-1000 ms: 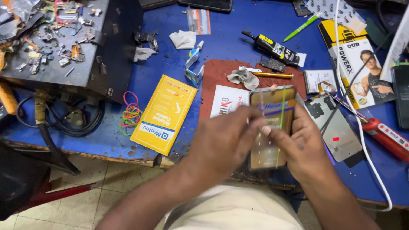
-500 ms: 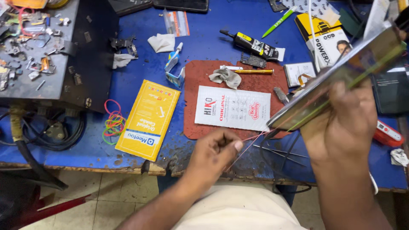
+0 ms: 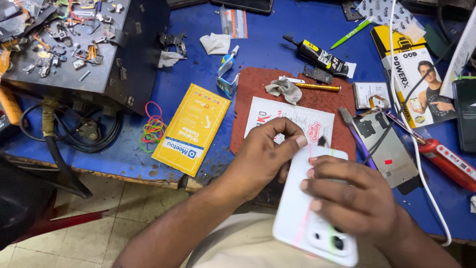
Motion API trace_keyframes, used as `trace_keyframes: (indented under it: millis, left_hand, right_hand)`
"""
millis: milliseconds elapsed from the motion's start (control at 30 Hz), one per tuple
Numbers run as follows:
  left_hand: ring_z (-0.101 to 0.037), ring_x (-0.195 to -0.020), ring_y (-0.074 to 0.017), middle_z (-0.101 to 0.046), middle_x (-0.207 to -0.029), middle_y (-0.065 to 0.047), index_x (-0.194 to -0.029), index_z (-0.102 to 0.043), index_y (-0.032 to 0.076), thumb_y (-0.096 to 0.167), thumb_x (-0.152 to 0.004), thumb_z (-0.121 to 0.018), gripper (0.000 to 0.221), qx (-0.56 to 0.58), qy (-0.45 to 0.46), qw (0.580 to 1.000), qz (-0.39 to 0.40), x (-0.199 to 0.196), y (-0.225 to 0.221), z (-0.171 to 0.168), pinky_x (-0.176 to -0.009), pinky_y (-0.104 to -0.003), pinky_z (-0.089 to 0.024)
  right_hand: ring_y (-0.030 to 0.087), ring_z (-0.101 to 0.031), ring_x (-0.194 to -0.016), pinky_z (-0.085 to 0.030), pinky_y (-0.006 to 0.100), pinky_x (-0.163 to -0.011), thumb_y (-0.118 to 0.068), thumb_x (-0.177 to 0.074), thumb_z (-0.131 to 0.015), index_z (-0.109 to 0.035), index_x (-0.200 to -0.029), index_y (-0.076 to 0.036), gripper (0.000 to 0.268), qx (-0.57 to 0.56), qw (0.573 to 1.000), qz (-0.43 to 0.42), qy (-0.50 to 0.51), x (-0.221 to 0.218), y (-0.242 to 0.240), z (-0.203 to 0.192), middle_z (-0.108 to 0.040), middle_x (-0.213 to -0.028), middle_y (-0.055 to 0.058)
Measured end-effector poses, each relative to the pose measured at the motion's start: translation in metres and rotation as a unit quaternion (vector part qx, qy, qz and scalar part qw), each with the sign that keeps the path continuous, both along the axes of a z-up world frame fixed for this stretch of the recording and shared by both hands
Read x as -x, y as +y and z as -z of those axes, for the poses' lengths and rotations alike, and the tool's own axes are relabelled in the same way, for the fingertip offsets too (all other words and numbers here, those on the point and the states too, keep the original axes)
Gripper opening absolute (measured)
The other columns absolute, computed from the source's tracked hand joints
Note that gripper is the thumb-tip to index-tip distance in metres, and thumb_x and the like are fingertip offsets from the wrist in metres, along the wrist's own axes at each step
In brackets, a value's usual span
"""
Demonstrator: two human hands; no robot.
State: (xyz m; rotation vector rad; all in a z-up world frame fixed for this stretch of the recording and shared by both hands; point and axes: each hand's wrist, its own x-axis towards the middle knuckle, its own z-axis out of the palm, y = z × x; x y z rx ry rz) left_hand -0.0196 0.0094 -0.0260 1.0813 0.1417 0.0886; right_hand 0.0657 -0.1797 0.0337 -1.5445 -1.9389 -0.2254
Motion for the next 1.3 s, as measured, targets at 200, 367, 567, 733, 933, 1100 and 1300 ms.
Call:
trace_keyframes:
  millis: [200, 367, 567, 733, 933, 1100, 1300]
  left_hand:
    - [-0.06, -0.078, -0.0027, -0.066, -0.089, 0.001, -0.1, -0.064, 0.001, 0.012, -0.099, -0.066, 0.011, -0.044, 0.007, 0.999, -0.013, 0.006, -0.002, -0.009, -0.064, -0.022, -0.052]
    - [-0.057, -0.083, -0.0029, -0.066, -0.091, 0.001, -0.101, -0.067, 0.001, 0.015, -0.102, -0.064, 0.014, -0.083, -0.006, 0.996, -0.013, 0.015, 0.009, -0.015, -0.07, -0.022, -0.049]
    - [-0.054, -0.077, -0.0063, -0.051, -0.1, -0.003, -0.098, -0.065, -0.001, 0.014, -0.102, -0.061, 0.015, -0.139, -0.008, 0.99, -0.036, 0.024, 0.008, -0.029, -0.064, -0.023, -0.048]
    - [-0.057, -0.077, -0.0069, -0.05, -0.102, -0.004, -0.098, -0.062, -0.002, 0.007, -0.102, -0.061, 0.01, -0.125, -0.021, 0.99, -0.067, 0.023, 0.008, -0.038, -0.065, -0.023, -0.052]
    - [-0.061, -0.077, -0.0073, -0.051, -0.101, -0.005, -0.097, -0.063, -0.004, 0.003, -0.1, -0.063, 0.008, -0.236, -0.039, 0.961, -0.136, 0.028, -0.002, -0.042, -0.066, -0.023, -0.055]
    - [-0.062, -0.083, -0.0091, -0.053, -0.105, -0.006, -0.1, -0.066, -0.004, 0.001, -0.101, -0.064, 0.006, -0.169, -0.062, 0.968, -0.175, 0.025, -0.008, -0.037, -0.071, -0.025, -0.054]
    - [-0.068, -0.101, -0.0155, -0.064, -0.115, -0.009, -0.117, -0.065, -0.002, 0.002, -0.107, -0.058, 0.013, -0.254, -0.121, 0.938, -0.202, 0.042, -0.007, -0.05, -0.087, -0.028, -0.057]
  right_hand:
    - [0.03, -0.068, -0.099, -0.062, 0.049, -0.089, -0.012, -0.081, -0.078, -0.059, -0.105, -0.01, 0.031, -0.012, 0.989, 0.061, -0.131, -0.001, 0.012, -0.005, -0.07, -0.111, 0.009]
    - [0.03, -0.069, -0.103, -0.063, 0.042, -0.084, -0.008, -0.082, -0.079, -0.06, -0.102, -0.013, 0.029, 0.001, 0.966, 0.147, -0.215, -0.007, 0.01, -0.002, -0.071, -0.113, 0.005]
    - [0.028, -0.069, -0.098, -0.059, 0.038, -0.069, -0.013, -0.079, -0.077, -0.062, -0.101, -0.015, 0.027, 0.014, 0.945, 0.21, -0.249, -0.013, 0.007, 0.002, -0.073, -0.109, 0.005]
    - [0.029, -0.069, -0.103, -0.059, 0.038, -0.073, -0.011, -0.085, -0.077, -0.062, -0.105, -0.014, 0.026, 0.018, 0.933, 0.237, -0.268, -0.015, 0.007, 0.004, -0.073, -0.111, 0.004]
    - [0.027, -0.067, -0.102, -0.059, 0.037, -0.073, -0.01, -0.086, -0.079, -0.063, -0.109, -0.014, 0.027, 0.011, 0.921, 0.269, -0.28, -0.016, 0.011, 0.007, -0.072, -0.113, 0.005]
    - [0.027, -0.067, -0.105, -0.058, 0.037, -0.075, -0.007, -0.088, -0.079, -0.064, -0.112, -0.014, 0.029, 0.003, 0.92, 0.294, -0.259, -0.013, 0.012, 0.006, -0.072, -0.116, 0.004]
    - [0.032, -0.067, -0.102, -0.056, 0.041, -0.083, -0.001, -0.076, -0.079, -0.056, -0.114, -0.007, 0.044, -0.023, 0.945, 0.312, -0.093, -0.012, 0.014, -0.008, -0.069, -0.113, 0.013]
